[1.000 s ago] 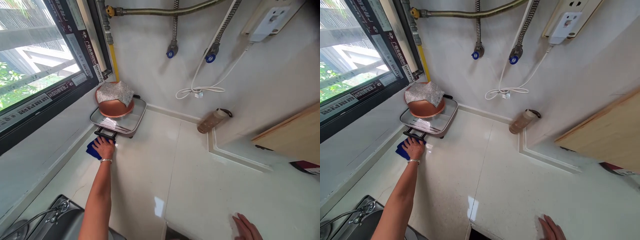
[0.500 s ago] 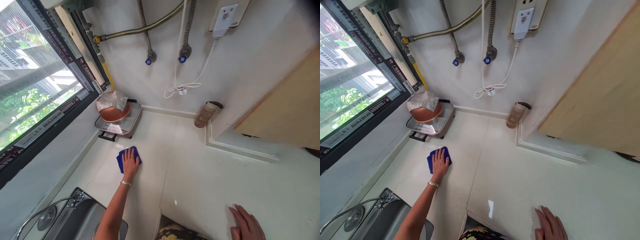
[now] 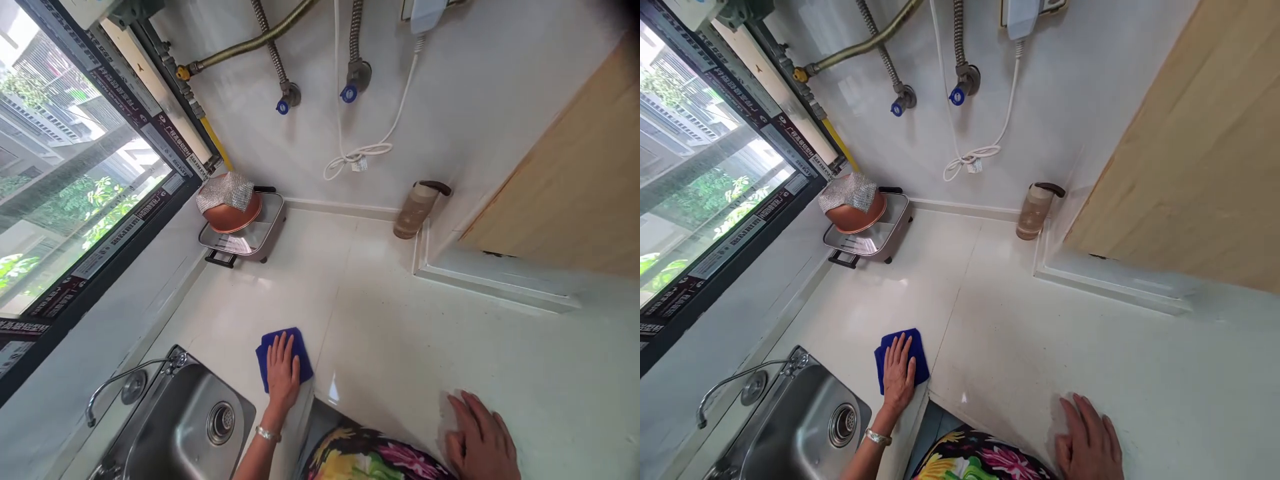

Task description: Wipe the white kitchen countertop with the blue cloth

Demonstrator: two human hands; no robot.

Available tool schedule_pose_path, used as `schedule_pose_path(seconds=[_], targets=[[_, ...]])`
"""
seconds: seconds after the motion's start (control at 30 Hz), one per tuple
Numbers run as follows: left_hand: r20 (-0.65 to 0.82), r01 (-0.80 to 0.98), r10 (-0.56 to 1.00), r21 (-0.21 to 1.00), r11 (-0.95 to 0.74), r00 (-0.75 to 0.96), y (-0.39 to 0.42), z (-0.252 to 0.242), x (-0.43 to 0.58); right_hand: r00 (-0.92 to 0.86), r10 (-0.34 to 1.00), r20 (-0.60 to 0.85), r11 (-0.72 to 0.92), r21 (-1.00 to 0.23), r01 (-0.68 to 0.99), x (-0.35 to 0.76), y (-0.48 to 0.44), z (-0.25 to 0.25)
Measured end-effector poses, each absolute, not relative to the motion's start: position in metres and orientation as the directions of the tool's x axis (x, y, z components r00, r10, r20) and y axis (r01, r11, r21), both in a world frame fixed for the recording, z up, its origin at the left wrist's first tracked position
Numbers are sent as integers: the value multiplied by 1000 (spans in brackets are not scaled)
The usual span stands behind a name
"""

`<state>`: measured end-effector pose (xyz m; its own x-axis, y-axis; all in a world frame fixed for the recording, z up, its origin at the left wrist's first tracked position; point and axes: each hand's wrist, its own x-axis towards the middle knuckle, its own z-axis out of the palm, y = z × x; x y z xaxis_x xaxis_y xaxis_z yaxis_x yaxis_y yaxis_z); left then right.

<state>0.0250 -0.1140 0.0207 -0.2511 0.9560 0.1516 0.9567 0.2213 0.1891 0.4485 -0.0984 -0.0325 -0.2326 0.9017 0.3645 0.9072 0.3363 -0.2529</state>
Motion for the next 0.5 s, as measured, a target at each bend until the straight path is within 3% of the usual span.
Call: schedule_pose_path(seconds=[0.17,0.5], targets=[[146,954,950,162,253,-277,-144,22,27,-214,906,365,324,-273,906,448,-99,-32],[89,934,932,102,342,-351,-125,30,16,-242,904,353,342,-255,905,448,-98,-27]])
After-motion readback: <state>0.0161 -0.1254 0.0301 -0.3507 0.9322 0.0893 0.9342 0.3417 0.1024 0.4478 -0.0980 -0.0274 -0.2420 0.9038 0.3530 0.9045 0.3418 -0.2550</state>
